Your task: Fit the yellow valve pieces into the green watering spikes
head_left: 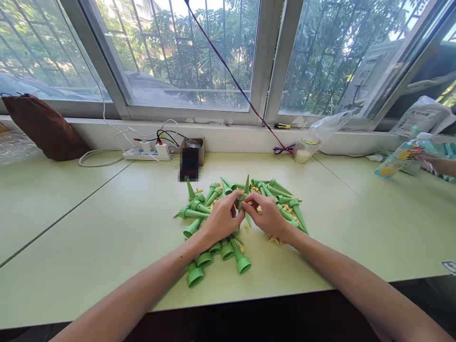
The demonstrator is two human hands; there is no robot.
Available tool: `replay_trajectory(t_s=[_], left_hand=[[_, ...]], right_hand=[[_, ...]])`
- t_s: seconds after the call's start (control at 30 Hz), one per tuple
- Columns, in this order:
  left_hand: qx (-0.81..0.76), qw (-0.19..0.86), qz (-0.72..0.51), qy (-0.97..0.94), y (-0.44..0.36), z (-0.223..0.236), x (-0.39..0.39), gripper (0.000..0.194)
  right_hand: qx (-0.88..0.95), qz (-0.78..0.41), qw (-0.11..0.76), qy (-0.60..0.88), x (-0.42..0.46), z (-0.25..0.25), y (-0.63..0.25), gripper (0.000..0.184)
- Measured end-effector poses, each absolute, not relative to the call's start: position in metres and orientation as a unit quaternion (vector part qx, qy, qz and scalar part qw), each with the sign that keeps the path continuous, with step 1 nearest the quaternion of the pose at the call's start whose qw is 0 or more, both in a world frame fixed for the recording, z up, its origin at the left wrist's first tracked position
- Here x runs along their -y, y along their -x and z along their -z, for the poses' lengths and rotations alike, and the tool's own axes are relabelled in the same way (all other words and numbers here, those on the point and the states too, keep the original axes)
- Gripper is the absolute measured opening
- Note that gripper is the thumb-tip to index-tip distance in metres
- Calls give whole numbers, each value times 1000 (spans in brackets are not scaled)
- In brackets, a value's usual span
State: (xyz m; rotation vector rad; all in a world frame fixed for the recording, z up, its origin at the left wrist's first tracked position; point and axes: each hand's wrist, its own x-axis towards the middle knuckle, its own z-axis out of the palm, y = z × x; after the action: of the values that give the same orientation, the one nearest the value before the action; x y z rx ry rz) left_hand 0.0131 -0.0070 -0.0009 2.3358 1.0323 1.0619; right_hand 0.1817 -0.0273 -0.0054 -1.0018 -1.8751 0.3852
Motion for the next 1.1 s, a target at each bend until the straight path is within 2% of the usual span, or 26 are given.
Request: replay_trajectory(t_s=[0.57, 1.1], left_hand=[[-364, 209, -339, -842, -13, 1, 7, 35], [-363, 210, -338, -843, -13, 0, 8, 34]], right_hand=[[776, -176, 450, 405, 27, 8, -183, 14], [777, -175, 456, 397, 26, 10, -184, 13]])
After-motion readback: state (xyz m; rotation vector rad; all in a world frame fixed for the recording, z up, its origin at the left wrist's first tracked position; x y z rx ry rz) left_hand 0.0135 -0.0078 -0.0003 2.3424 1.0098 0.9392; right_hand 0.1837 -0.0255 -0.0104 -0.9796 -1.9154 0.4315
